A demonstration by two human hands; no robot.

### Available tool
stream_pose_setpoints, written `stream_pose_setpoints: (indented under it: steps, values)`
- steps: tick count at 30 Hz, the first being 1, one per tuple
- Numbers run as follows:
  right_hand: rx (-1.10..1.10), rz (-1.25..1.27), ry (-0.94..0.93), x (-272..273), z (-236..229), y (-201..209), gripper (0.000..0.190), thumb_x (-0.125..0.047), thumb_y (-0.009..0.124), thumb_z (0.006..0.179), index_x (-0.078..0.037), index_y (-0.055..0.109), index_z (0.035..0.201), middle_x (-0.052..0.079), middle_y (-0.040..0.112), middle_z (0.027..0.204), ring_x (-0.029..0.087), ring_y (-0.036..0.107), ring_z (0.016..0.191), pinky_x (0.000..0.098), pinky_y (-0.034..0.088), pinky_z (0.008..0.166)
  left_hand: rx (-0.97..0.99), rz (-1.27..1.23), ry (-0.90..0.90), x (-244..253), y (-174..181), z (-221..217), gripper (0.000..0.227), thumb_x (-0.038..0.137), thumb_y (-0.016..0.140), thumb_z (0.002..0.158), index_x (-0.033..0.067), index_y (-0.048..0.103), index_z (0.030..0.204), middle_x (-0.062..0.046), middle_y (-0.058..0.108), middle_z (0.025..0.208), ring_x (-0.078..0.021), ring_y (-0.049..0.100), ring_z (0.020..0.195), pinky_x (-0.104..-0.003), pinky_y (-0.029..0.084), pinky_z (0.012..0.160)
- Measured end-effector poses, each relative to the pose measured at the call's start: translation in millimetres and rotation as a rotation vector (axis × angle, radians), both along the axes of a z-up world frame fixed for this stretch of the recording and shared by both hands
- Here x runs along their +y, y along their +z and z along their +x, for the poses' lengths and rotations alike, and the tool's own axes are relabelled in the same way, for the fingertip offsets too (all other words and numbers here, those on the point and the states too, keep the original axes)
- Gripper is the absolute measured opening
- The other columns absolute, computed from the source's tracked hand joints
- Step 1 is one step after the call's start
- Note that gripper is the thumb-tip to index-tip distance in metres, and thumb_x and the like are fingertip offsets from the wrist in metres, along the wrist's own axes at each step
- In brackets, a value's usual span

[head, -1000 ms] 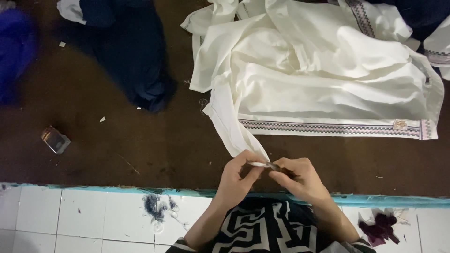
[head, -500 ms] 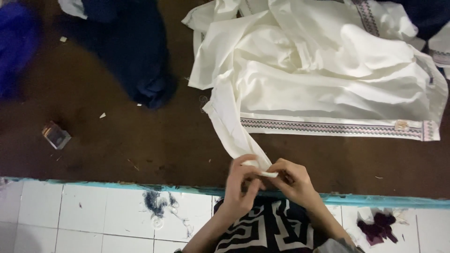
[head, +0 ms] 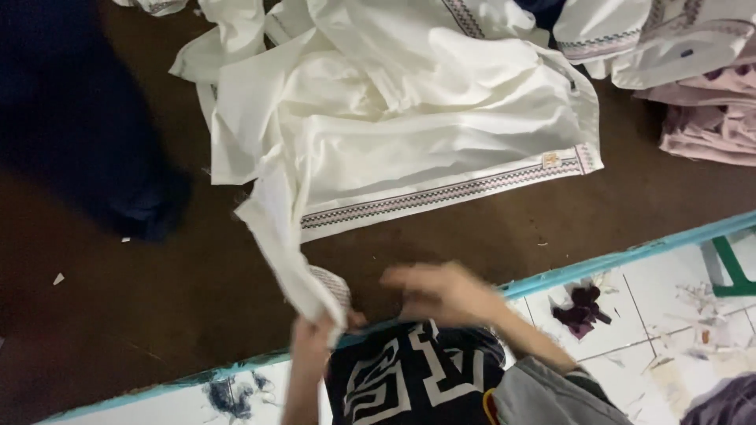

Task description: Trimming loose threads from white garments using thread snips on a factory work table.

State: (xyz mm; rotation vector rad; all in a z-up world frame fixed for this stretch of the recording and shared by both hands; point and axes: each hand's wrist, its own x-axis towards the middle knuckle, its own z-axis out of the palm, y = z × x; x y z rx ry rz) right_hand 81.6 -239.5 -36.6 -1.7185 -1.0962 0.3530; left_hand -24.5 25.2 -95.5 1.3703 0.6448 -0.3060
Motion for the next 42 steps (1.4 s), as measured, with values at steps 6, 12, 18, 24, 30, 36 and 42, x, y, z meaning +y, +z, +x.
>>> stream_pose_setpoints:
  steps: [6,12,18,24,30,36,42]
  values:
    - [0.01,-0.505,-1.087,-132,89,-24,0.063,-0.014,0.065,0.1,-0.015,0.043,0.159,0.012,0.064,0.071,0.025,0.04,0.042,0.042,0.039,0.05,-0.142,0.022,0.424,105,13,-1,0.07,-0.03,0.066,0.063,-0.0147,0.055,0.13,-0.028,0.065,0.082,-0.0353,0.067,0.076,-0.044,0.062,0.063]
    - [-0.182,-0.76,-0.937,-214,129,-62,0.035,-0.029,0.066,0.102,-0.002,0.068,0.125,0.025,0.068,0.122,0.047,0.066,0.103,0.0527,0.049,0.09,-0.213,0.078,0.555,235,-33,3,0.054,0.025,0.061,0.095,0.009,0.053,0.146,-0.006,0.049,0.121,-0.0149,0.049,0.101,-0.023,0.041,0.07]
    - [-0.503,-0.293,-1.031,-227,99,-74,0.007,0.018,0.064,0.105,0.012,0.067,0.107,0.021,0.057,0.098,0.035,0.057,0.099,0.0434,0.048,0.08,0.052,0.759,0.278,238,-17,61,0.04,0.023,0.059,0.104,0.0132,0.059,0.143,-0.003,0.06,0.134,-0.0139,0.057,0.113,-0.028,0.041,0.086]
    - [-0.091,-0.404,-0.95,-214,41,-31,0.04,0.001,0.077,0.094,0.007,0.065,0.132,0.027,0.059,0.145,0.034,0.058,0.134,0.0388,0.049,0.1,-0.344,1.34,0.466,206,-12,49,0.046,-0.016,0.067,0.098,-0.005,0.045,0.137,-0.026,0.036,0.134,-0.0346,0.063,0.087,-0.049,0.061,0.069]
    - [-0.415,-0.445,-0.984,-213,27,-51,0.036,0.014,0.085,0.097,0.013,0.073,0.13,0.028,0.069,0.134,0.017,0.039,0.064,0.0321,0.043,0.064,-0.49,1.422,-0.133,156,-13,32,0.015,-0.002,0.069,0.102,0.0014,0.069,0.117,-0.018,0.056,0.129,-0.0339,0.05,0.125,-0.048,0.049,0.104]
    - [-0.508,-0.353,-0.702,-165,64,-65,0.029,0.003,0.085,0.091,0.003,0.073,0.118,0.021,0.061,0.127,0.02,0.068,0.077,0.0343,0.064,0.088,-0.66,1.451,-0.411,158,-14,49,0.021,0.004,0.072,0.1,0.0043,0.069,0.12,-0.012,0.061,0.123,-0.0307,0.055,0.115,-0.046,0.048,0.104]
    - [-0.446,-0.411,-0.523,-162,88,-76,0.026,-0.006,0.087,0.084,0.001,0.073,0.105,0.023,0.067,0.115,0.031,0.07,0.092,0.0441,0.062,0.09,-0.691,1.435,-0.478,174,-16,55,0.013,-0.001,0.066,0.102,-0.0005,0.067,0.116,-0.017,0.053,0.123,-0.0371,0.053,0.115,-0.048,0.054,0.093]
